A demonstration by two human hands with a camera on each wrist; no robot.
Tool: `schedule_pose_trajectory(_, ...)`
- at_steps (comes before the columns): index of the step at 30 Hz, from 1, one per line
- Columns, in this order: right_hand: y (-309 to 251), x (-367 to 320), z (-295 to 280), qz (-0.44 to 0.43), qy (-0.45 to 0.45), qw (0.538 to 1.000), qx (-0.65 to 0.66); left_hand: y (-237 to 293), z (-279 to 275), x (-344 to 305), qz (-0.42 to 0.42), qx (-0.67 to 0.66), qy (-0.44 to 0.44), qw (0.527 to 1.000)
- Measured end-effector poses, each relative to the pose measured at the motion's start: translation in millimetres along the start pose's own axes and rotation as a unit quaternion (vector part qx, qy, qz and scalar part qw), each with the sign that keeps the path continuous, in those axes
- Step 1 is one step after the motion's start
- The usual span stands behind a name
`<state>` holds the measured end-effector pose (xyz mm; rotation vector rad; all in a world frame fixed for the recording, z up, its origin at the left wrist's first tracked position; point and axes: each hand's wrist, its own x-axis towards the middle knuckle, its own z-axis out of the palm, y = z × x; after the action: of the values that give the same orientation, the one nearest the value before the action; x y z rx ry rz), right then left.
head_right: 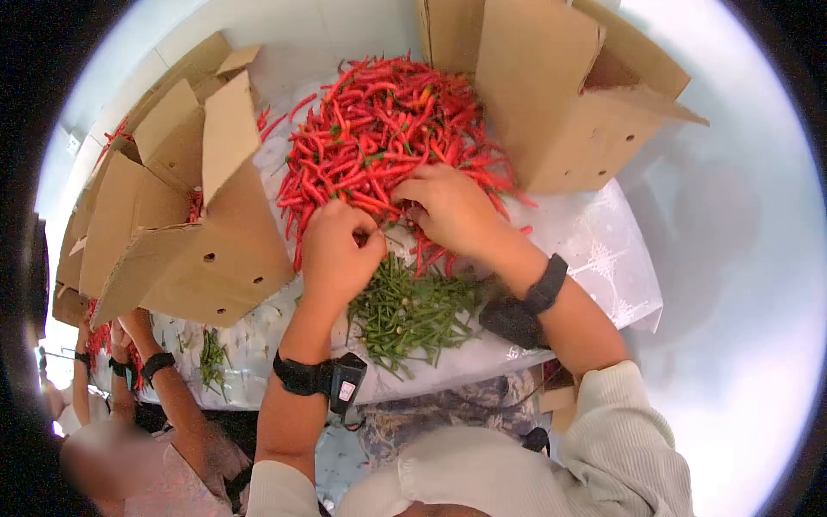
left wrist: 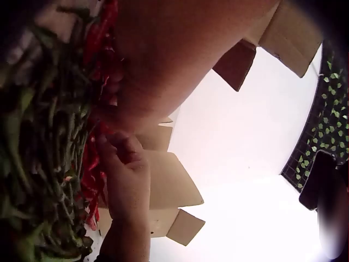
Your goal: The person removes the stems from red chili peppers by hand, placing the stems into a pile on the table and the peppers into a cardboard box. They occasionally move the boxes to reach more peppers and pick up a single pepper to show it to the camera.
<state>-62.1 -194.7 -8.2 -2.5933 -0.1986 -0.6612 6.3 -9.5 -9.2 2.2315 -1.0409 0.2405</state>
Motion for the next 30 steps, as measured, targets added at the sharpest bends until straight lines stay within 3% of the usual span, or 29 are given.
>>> schedule_pose_trajectory(7, -9, -6, -17, -0.063, 0.054, 0.990, 0.115, 5, -8, 9, -0.054, -0.307, 0.012, 0.950)
schedule_pose_trajectory(12, -10, -8, -16, -0.035, 0.082, 0.982, 0.166, -2, 1, 9, -0.111, -0.453, 0.028, 0.884)
schedule_pose_trajectory(19, -26, -11, -17, 0.074, 0.057, 0.939, 0.330, 1, -2, 7, -0.003, -0.367, 0.000, 0.930)
schedule_pose_trajectory(21, -24, -14, -15, 0.068, 0.059, 0.940, 0.329, 3, -5, 8, -0.004, -0.381, -0.011, 0.924)
schedule_pose_trajectory(24, -23, -13, -15, 0.057, 0.039, 0.943, 0.325, 0, -8, 9, 0.070, -0.300, 0.004, 0.951)
schedule_pose_trajectory(28, -19, -12, -25, 0.093, -0.063, 0.931, 0.347, 2, -9, 8, 0.027, -0.361, -0.037, 0.932)
schedule_pose_trajectory(30, -19, -14, -21, 0.091, -0.048, 0.914, 0.393, 0, -6, 8, 0.022, -0.397, -0.047, 0.916)
